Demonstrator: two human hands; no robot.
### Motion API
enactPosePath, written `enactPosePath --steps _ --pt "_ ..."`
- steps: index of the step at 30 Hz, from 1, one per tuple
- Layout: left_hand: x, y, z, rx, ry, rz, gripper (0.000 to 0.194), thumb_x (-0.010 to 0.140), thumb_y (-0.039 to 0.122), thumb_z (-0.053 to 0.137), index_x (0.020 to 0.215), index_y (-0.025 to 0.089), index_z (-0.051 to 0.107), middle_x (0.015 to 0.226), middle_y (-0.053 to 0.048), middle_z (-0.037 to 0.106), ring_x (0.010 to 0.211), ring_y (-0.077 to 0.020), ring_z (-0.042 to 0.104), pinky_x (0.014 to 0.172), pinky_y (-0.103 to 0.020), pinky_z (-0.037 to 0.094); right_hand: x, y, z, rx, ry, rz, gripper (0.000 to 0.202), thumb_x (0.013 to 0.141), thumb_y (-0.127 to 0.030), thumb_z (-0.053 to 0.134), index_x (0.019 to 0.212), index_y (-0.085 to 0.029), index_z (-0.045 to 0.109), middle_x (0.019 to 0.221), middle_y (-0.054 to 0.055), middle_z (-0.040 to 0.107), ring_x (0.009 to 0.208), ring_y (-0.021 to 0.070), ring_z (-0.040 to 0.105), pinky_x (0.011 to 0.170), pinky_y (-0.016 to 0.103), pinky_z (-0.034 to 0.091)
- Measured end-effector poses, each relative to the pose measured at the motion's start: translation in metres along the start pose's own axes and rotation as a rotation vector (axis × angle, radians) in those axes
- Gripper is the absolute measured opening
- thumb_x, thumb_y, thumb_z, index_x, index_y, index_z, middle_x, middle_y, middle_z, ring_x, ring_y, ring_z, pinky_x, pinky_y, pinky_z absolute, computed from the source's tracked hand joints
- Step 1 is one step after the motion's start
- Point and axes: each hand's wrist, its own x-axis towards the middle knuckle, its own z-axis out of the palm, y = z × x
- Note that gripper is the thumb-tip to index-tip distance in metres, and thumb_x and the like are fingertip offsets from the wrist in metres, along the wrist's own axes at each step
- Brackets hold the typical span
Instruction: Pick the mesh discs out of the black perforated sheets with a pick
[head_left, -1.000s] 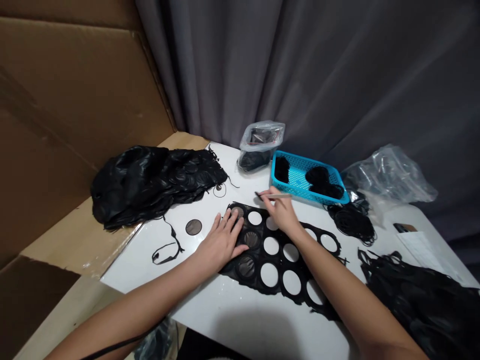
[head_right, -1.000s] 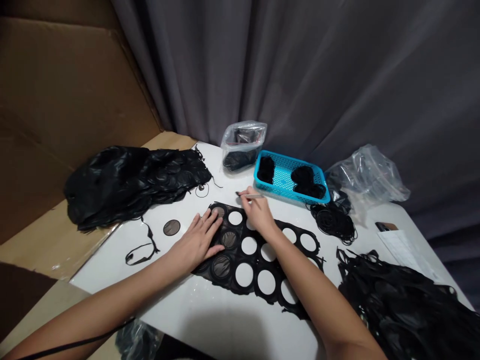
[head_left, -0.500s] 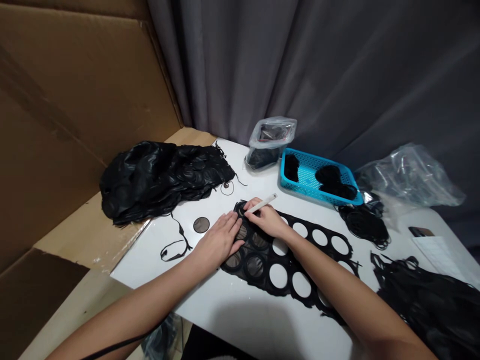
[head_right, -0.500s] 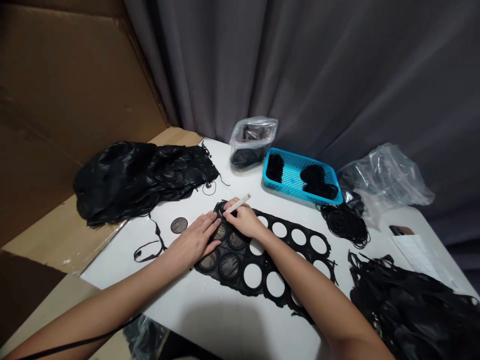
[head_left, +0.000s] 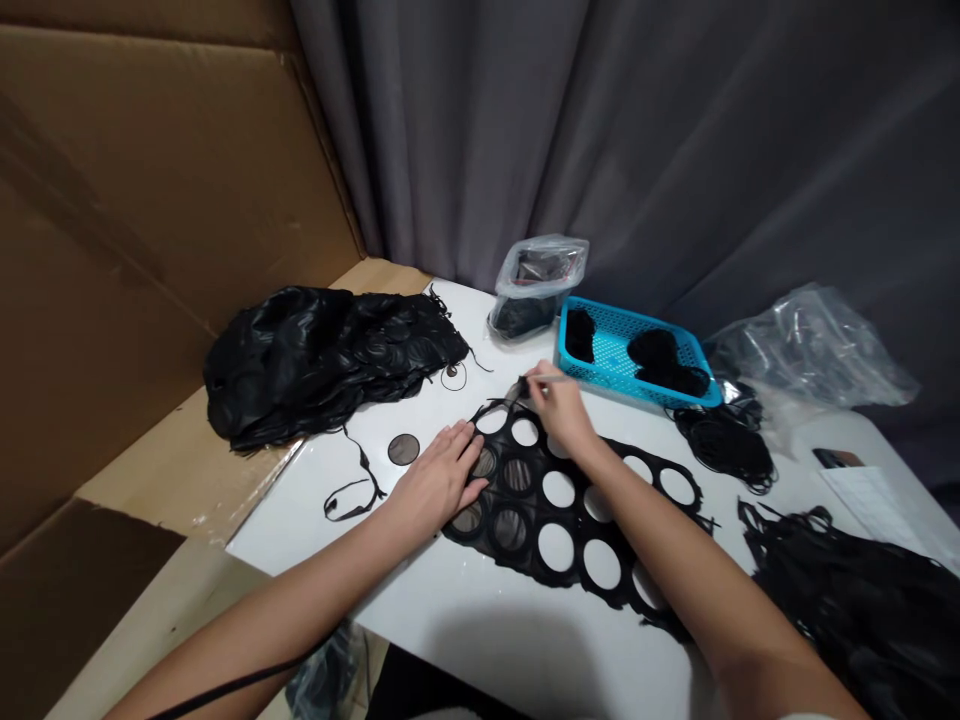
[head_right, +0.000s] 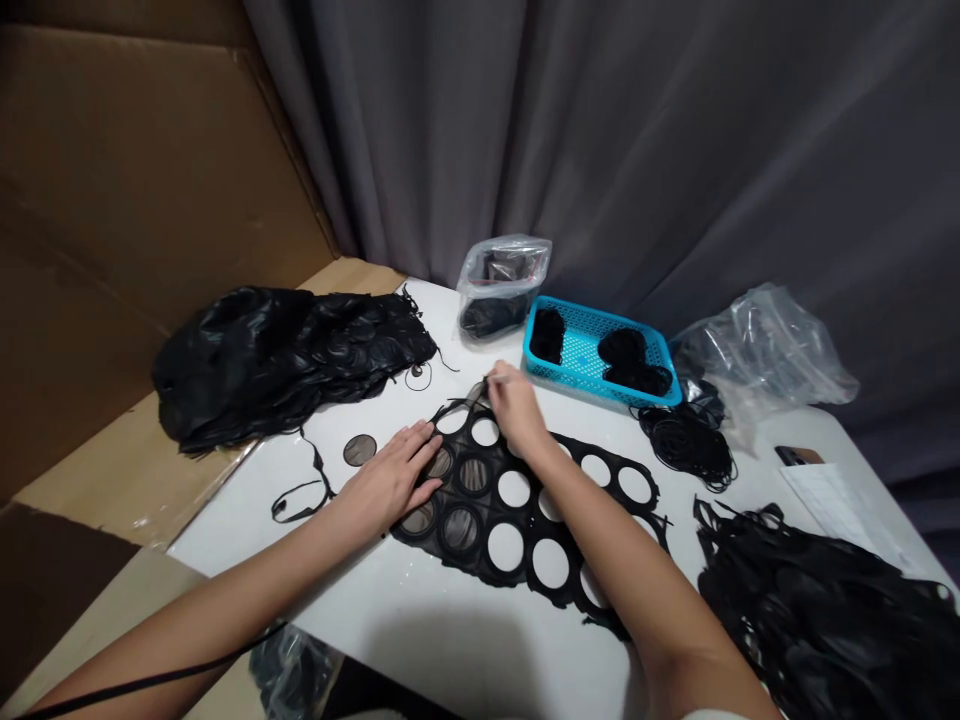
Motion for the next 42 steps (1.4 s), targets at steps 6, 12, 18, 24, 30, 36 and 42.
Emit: enactPosePath --steps 6,12,18,24,30,36,42 --pt "-0.018 0.011 -0.020 -0.030 0.070 -0.044 0.043 0.100 0.034 0.052 0.135 0.010 0.052 0.147 -0.020 0.049 0.143 -0.0299 0.041 0.119 -0.047 0.035 -0.020 -0.020 -0.014 0.223 -0.043 -0.012 0.011 0.095 -0.024 0.047 0.090 -0.022 0.057 0.092 0.006 0.067 0.081 0.0214 0.061 0.077 0.033 0.045" --pt "-0.051 0.036 -0.013 -0.043 0.108 -0.034 0.038 0.101 0.030 0.047 0.132 0.009 0.055 0.138 -0.020 0.058 0.133 -0.0307 0.053 0.114 -0.049 0.043 -0.071 -0.051 0.021 0.382 -0.310 -0.072 0.011 0.095 -0.021 0.048 0.089 -0.023 0.056 0.095 0.004 0.064 0.091 0.0194 0.061 0.084 0.033 0.047" --pt "-0.056 0.037 -0.006 -0.028 0.148 -0.026 0.041 0.103 0.030 0.045 0.135 0.007 0.054 0.141 -0.020 0.057 0.135 -0.0297 0.051 0.113 -0.048 0.044 -0.073 -0.048 0.024 0.413 -0.347 -0.050 0.010 0.093 -0.020 0.052 0.083 -0.022 0.053 0.101 0.004 0.061 0.097 0.0193 0.060 0.091 0.036 0.045" --pt "-0.056 0.037 -0.006 -0.055 0.146 -0.034 0.041 0.102 0.028 0.046 0.137 0.008 0.053 0.142 -0.020 0.056 0.137 -0.0287 0.049 0.115 -0.046 0.042 -0.071 -0.050 0.022 0.373 -0.357 -0.066 0.011 0.093 -0.019 0.052 0.082 -0.022 0.051 0.102 0.004 0.060 0.097 0.0200 0.059 0.091 0.038 0.044" --pt "-0.056 0.038 -0.006 -0.013 0.129 -0.027 0.041 0.102 0.028 0.045 0.137 0.007 0.051 0.144 -0.021 0.053 0.140 -0.0300 0.046 0.115 -0.048 0.042 -0.082 -0.060 0.024 0.264 -0.330 -0.158 0.013 0.094 -0.015 0.048 0.083 -0.022 0.050 0.104 0.007 0.058 0.099 0.0218 0.056 0.091 0.039 0.046" --pt "-0.055 0.036 -0.009 -0.025 0.114 -0.026 0.037 0.100 0.024 0.047 0.132 0.008 0.055 0.142 -0.020 0.055 0.137 -0.0313 0.049 0.114 -0.048 0.043 -0.070 -0.056 0.026 0.024 -0.213 -0.181 0.017 0.093 -0.011 0.042 0.089 -0.021 0.055 0.095 0.010 0.063 0.090 0.0247 0.055 0.083 0.038 0.047" --pt "-0.049 0.037 -0.016 -0.073 0.109 -0.055 0.035 0.099 0.027 0.051 0.128 0.010 0.059 0.138 -0.018 0.058 0.135 -0.0314 0.051 0.114 -0.051 0.043 -0.045 -0.011 -0.027 0.189 0.054 0.134 0.016 0.096 -0.031 0.046 0.089 -0.022 0.057 0.094 0.006 0.068 0.075 0.0208 0.059 0.075 0.034 0.045"
